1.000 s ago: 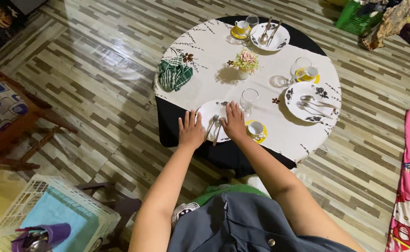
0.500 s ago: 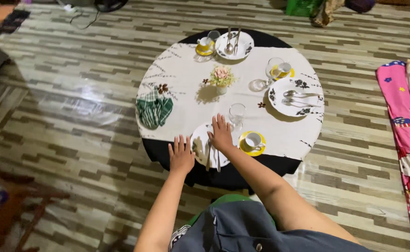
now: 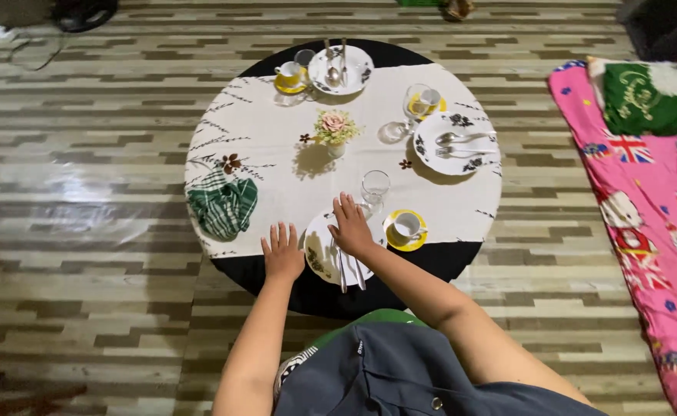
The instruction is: The person dries forks and spoons one by one using a green checkered cloth and places them on plates on a round table. The person also briefly adjusts the tablecloth and retrieves additional utensils from a nearby container.
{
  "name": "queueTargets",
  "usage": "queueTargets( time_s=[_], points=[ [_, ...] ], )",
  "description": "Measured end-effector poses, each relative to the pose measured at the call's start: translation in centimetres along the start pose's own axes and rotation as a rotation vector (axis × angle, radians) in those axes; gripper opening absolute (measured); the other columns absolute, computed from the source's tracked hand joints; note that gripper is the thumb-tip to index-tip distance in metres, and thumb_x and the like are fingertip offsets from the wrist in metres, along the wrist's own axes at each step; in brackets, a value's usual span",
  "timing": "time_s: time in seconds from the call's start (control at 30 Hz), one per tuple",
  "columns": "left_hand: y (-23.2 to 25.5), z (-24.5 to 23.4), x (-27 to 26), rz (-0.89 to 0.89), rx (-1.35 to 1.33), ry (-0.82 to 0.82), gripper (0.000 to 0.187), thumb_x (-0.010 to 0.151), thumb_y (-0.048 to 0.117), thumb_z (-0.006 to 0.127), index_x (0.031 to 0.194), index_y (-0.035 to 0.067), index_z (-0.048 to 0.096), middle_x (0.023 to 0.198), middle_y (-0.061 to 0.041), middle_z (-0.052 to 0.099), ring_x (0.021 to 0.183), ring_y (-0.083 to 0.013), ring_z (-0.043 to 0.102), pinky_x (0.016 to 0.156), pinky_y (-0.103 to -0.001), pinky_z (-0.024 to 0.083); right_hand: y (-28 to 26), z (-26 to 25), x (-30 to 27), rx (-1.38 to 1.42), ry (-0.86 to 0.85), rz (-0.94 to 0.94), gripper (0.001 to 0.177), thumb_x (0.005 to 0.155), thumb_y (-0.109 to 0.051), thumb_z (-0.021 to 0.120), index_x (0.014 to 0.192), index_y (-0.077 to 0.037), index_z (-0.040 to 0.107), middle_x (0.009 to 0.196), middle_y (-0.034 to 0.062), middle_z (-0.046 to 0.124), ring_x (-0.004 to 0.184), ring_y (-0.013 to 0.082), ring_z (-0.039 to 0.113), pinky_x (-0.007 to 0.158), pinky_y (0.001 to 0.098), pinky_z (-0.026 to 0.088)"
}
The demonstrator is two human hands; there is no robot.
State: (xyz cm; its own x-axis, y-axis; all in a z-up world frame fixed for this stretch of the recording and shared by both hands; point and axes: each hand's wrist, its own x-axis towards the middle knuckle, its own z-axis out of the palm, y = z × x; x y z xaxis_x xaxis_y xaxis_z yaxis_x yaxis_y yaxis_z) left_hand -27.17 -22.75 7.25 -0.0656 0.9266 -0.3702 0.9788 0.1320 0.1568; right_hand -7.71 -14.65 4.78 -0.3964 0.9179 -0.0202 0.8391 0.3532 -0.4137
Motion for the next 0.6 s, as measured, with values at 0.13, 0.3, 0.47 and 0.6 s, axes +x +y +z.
queueTargets(
  time_s=[0.13, 0.3, 0.47, 0.6],
  points=[
    [-0.3, -0.6, 1.8, 0.08, 0.013, -0.012, 0.076, 0.103, 0.038, 0.046, 0.165, 0.012, 0.011, 0.171, -0.019, 0.007, 0.158, -0.0364, -0.003, 0.124, -0.061, -0.003, -0.4, -0.5, -0.8, -0.01, 0.046, 0.054, 0.079, 0.098, -0.036, 0.06, 0.161, -0.006, 0.025, 0.168, 0.0236, 0.019, 0.156, 0.0395, 0.017, 0.123, 0.0575, 0.022],
    [-2.2, -4.4, 1.1, 0.266, 0.008, 0.059, 0.084, 0.103, 0.031, 0.05, 0.166, 0.014, -0.003, 0.168, -0.024, 0.016, 0.157, -0.0382, 0.008, 0.124, -0.061, 0.008, -2.2, 0.3, -0.2, -0.038, 0.133, 0.175, 0.079, 0.098, -0.034, 0.062, 0.162, -0.007, 0.026, 0.167, 0.024, 0.02, 0.156, 0.0412, 0.018, 0.122, 0.059, 0.022],
    [-7.8, -7.1, 0.7, 0.398, 0.011, 0.131, 0.089, 0.1, 0.03, 0.055, 0.166, 0.015, -0.002, 0.165, -0.029, 0.021, 0.156, -0.0415, 0.012, 0.123, -0.063, 0.01, -6.8, 2.0, 1.7, -0.078, 0.169, 0.321, 0.078, 0.095, -0.04, 0.064, 0.161, -0.014, 0.031, 0.169, 0.0223, 0.017, 0.157, 0.04, 0.014, 0.123, 0.059, 0.018],
    [-12.8, -5.0, 3.1, 0.478, 0.143, 0.262, 0.075, 0.092, 0.036, 0.066, 0.157, 0.011, 0.037, 0.167, -0.027, 0.016, 0.157, -0.0407, 0.008, 0.123, -0.063, 0.013, -10.4, 2.4, 1.9, -0.075, 0.205, 0.406, 0.077, 0.092, -0.038, 0.068, 0.16, -0.024, 0.036, 0.169, 0.0222, 0.014, 0.157, 0.0432, 0.01, 0.121, 0.0638, 0.017]
  ],
)
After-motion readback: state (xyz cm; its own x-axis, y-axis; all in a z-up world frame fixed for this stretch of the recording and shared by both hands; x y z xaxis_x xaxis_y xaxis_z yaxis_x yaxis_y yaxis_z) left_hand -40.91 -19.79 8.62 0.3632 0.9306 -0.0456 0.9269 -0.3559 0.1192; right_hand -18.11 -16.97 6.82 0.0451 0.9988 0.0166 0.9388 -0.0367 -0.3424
